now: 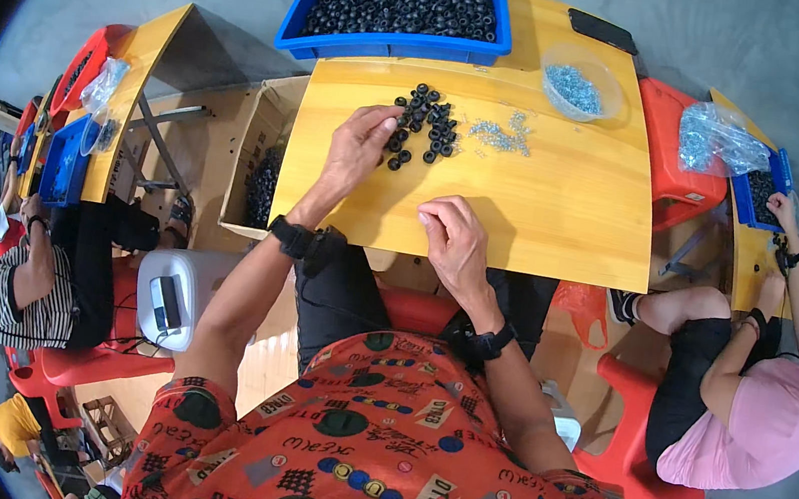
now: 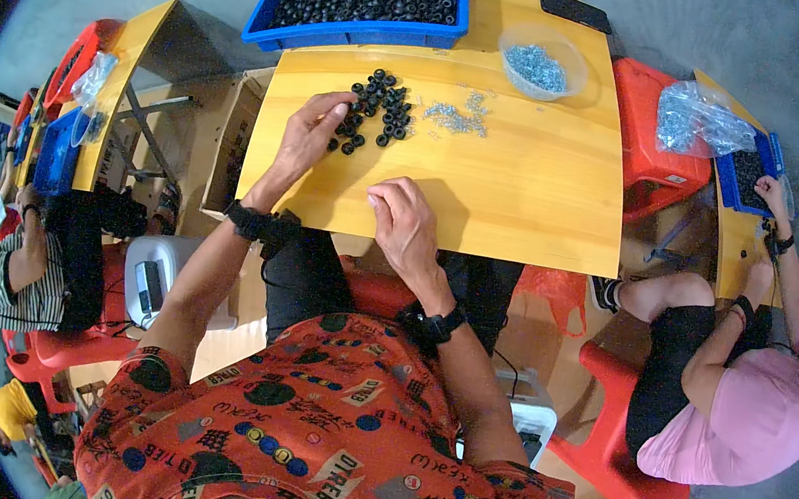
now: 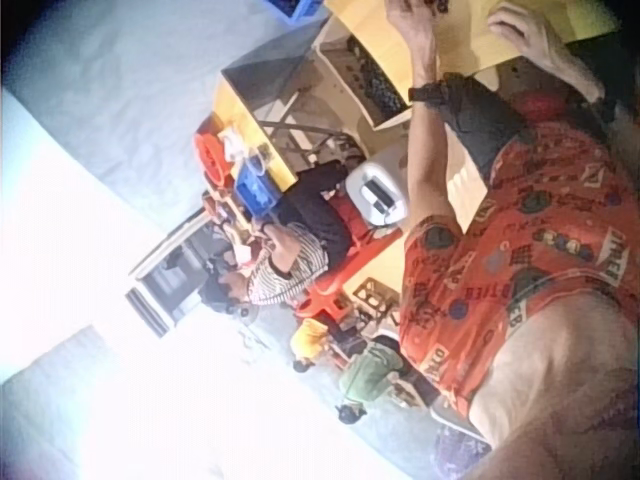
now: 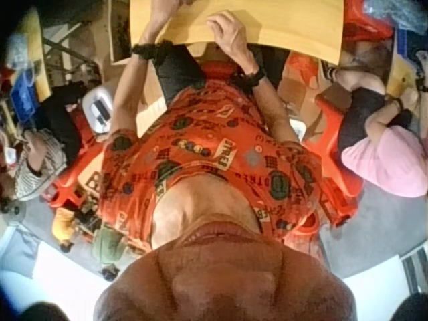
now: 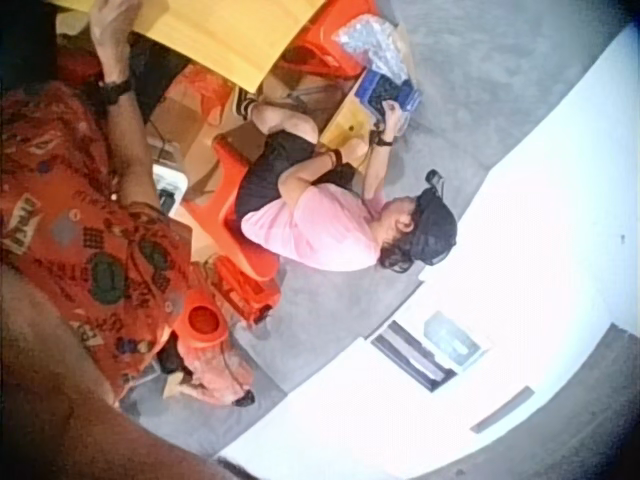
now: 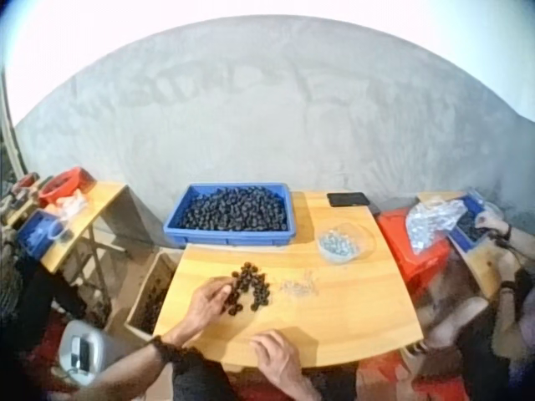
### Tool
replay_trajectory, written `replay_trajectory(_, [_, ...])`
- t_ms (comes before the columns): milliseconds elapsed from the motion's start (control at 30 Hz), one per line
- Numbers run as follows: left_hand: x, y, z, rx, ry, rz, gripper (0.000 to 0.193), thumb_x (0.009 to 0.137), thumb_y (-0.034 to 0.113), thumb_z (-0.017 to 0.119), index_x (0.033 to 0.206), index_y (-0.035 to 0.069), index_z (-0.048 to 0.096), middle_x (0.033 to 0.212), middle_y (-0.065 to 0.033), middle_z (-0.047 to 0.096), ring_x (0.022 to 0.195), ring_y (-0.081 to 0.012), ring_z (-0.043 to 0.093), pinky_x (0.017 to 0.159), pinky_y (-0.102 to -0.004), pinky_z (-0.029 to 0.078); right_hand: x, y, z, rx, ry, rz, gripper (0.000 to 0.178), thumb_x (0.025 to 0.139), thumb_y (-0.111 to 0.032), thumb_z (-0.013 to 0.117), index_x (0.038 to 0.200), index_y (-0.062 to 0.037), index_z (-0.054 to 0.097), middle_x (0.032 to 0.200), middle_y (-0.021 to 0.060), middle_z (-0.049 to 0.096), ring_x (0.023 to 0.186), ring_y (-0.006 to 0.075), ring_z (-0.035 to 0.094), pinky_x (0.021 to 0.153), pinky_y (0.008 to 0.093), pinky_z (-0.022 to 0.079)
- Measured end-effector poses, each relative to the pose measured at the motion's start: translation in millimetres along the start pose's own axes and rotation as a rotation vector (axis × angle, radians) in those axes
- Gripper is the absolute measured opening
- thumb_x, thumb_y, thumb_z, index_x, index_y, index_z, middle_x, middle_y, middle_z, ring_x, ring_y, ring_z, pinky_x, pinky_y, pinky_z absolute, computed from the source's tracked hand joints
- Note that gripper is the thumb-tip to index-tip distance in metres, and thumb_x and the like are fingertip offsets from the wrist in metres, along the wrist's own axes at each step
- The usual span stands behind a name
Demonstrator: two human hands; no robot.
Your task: The person picks up a black rubber component and a small metal pin, inserts the pin into the component, and places the assembly on the table before repeating the process.
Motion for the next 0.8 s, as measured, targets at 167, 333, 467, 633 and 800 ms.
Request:
replay_trajectory(167, [-18, -36, -18, -0.287, 0.032, -0.150, 0.026, 0.095, 0.004, 0.053, 0.119, 0.000, 0.062, 0.115, -0.0091, 0.063, 0.105, -0.0164, 0.059, 0.092, -0.0284, 0.046, -1, 1, 1, 0.002, -0.004, -0.004, 0.005, 0.084, -0.003, 0.062, 0.089, -0.0012, 0.063, 0.084, 0.0120, 0.061, 0.080, 0.0305, 0.061, 0.069, 0.0380, 0.049])
replay_trajectory(333, [-39, -17, -19, -0.180, 0.090, -0.081, 0.029, 0.093, -0.002, 0.050, 0.120, -0.001, 0.060, 0.119, -0.0115, 0.062, 0.108, -0.0188, 0.059, 0.095, -0.0294, 0.045, -2, 5, 4, -0.001, -0.017, 0.024, 0.005, 0.084, -0.003, 0.063, 0.089, -0.0012, 0.063, 0.084, 0.0121, 0.061, 0.079, 0.0304, 0.061, 0.069, 0.0377, 0.049])
replay_trajectory(467, [-40, 14, -8, -0.076, 0.092, 0.047, 0.034, 0.090, -0.006, 0.048, 0.122, 0.000, 0.058, 0.122, -0.0152, 0.061, 0.112, -0.0244, 0.058, 0.097, -0.0315, 0.044, -1, 2, 3, -0.044, 0.010, -0.023, 0.005, 0.084, -0.003, 0.063, 0.089, -0.0011, 0.063, 0.084, 0.0123, 0.061, 0.078, 0.0305, 0.061, 0.068, 0.0378, 0.049])
replay_trajectory(633, [-43, 14, -15, -0.152, 0.137, 0.049, 0.034, 0.091, -0.003, 0.049, 0.124, 0.000, 0.056, 0.128, -0.0176, 0.057, 0.118, -0.0284, 0.056, 0.098, -0.0341, 0.044, -1, 1, 2, -0.017, 0.009, 0.016, 0.004, 0.084, -0.003, 0.063, 0.087, -0.0011, 0.063, 0.083, 0.0124, 0.062, 0.077, 0.0300, 0.062, 0.068, 0.0370, 0.049])
replay_trajectory(800, [-65, 21, -7, 0.237, 0.130, 0.159, 0.047, 0.091, 0.011, 0.058, 0.133, -0.004, 0.045, 0.138, -0.0260, 0.044, 0.128, -0.0414, 0.042, 0.107, -0.0445, 0.035, -1, 1, -1, 0.018, 0.041, -0.003, 0.005, 0.083, -0.003, 0.064, 0.088, -0.0016, 0.064, 0.083, 0.0123, 0.062, 0.077, 0.0293, 0.062, 0.068, 0.0359, 0.049])
Point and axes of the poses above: each hand's wrist, its own x-axis towards the middle knuckle, its own z-axis out of the palm, y = z × x, the point moved 9 cm from there along x, towards the middle knuckle
